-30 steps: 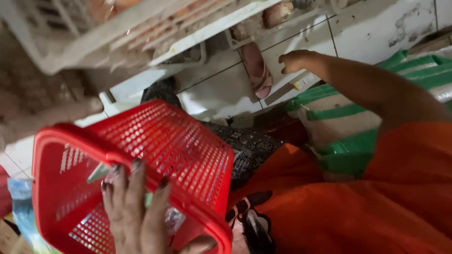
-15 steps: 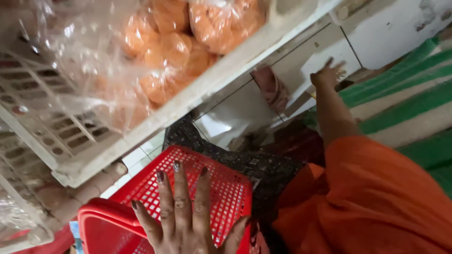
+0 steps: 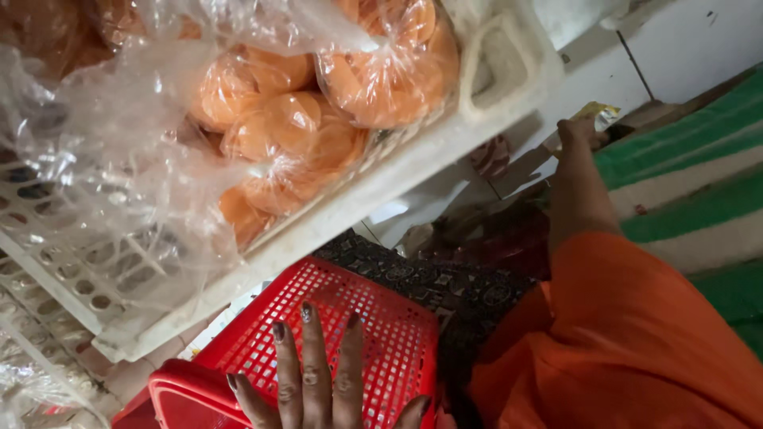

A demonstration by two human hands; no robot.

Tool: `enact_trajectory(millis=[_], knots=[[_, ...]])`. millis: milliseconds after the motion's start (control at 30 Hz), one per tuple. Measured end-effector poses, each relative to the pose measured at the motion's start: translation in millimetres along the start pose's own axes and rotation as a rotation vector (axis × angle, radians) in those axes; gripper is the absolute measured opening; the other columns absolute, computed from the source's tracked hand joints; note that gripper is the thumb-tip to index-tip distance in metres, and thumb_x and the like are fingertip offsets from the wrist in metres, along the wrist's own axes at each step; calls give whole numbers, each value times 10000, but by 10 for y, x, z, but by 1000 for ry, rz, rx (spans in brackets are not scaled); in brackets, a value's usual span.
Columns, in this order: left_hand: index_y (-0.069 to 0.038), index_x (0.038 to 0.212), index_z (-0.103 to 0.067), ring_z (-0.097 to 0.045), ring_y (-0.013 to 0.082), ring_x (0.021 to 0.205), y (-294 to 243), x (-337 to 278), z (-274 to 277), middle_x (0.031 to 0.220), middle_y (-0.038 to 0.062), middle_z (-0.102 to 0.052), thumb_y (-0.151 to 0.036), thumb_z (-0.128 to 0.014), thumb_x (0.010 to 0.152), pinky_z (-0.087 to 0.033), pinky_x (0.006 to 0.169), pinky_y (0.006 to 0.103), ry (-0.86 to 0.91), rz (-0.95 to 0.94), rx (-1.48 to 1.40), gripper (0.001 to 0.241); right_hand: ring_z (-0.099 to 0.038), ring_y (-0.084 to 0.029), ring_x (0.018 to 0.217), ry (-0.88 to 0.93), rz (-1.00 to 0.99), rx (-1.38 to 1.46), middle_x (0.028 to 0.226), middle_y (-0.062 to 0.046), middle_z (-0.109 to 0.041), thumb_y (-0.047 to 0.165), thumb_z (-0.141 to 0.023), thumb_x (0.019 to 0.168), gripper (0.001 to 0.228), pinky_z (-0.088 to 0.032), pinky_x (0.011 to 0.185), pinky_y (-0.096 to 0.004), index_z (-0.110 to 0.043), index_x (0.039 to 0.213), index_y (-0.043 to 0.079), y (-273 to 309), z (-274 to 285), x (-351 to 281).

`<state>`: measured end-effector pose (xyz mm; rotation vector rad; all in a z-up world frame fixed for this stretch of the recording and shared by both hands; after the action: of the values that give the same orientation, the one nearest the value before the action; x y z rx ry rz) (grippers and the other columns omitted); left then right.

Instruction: The person picks up and checks various items including boxes of small vials with red caps and jelly sachets, placing them into a red plastic basket while sitting on the floor near bags of rice.

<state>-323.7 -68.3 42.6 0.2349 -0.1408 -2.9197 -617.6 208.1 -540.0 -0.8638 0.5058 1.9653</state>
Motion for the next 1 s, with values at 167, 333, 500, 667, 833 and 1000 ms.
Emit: enact_trajectory(millis=[167, 333, 500, 667, 833, 1000], knots=[[-176, 1397, -642, -426, 462, 1420, -58, 176, -46, 1458, 265, -549, -905, -431, 866, -18, 1143, 765, -75, 23, -1, 927, -571, -404, 1391, 230, 323, -261, 1495, -190, -606, 468, -684, 854, 680, -430, 1156, -517, -555, 1471, 214, 151, 27, 80], [-146, 1388, -626, -401, 450, 1435, -134, 275, -54, 1484, 254, -513, -849, -466, 881, -4, 1151, 741, -45, 27, -71, 882, -496, -466, 1313, -17, 308, -151, 1409, -273, -491, 456, -731, 822, 803, -433, 1091, -528, -410, 1531, 259, 174, -228, -203], [-122, 1449, -563, -350, 412, 1473, -147, 211, 134, 1569, 220, -427, -731, -472, 903, -22, 1204, 675, 18, 99, -147, 823, -458, -520, 1232, -264, 525, 54, 1311, -350, -419, 389, -765, 794, 993, -452, 1033, -540, -236, 1630, 306, 232, -446, -726], [-70, 1377, -602, -404, 415, 1445, -167, 268, 264, 1480, 219, -514, -569, -625, 907, -114, 1213, 656, -106, 80, -348, 686, -520, -487, 1186, -245, 500, 47, 1328, -360, -403, 379, -754, 827, 953, -521, 957, -533, -215, 1614, 359, 290, -476, -1320], [-25, 1291, -640, -440, 400, 1450, -162, 212, 291, 1468, 234, -554, -465, -706, 902, -186, 1231, 644, -254, 56, -491, 590, -524, -472, 1205, -141, 519, -42, 1344, -334, -415, 350, -734, 849, 895, -512, 976, -523, -241, 1595, 344, 216, -538, -1976], [-28, 1276, -690, -490, 359, 1429, -115, -40, 234, 1449, 184, -588, -434, -707, 905, -232, 1278, 591, -477, 27, -606, 549, -521, -461, 1205, -43, 745, -40, 1340, -324, -416, 337, -741, 857, 854, -507, 972, -515, -263, 1565, 327, 281, -896, -2983]])
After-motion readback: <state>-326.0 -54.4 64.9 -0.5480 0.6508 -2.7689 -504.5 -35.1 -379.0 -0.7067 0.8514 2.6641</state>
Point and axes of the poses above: each hand's wrist, its own x-axis towards the middle knuckle, its own z-axis out of the back of the hand, y = z × x, the point moved 2 cm from there along x, towards the middle knuckle
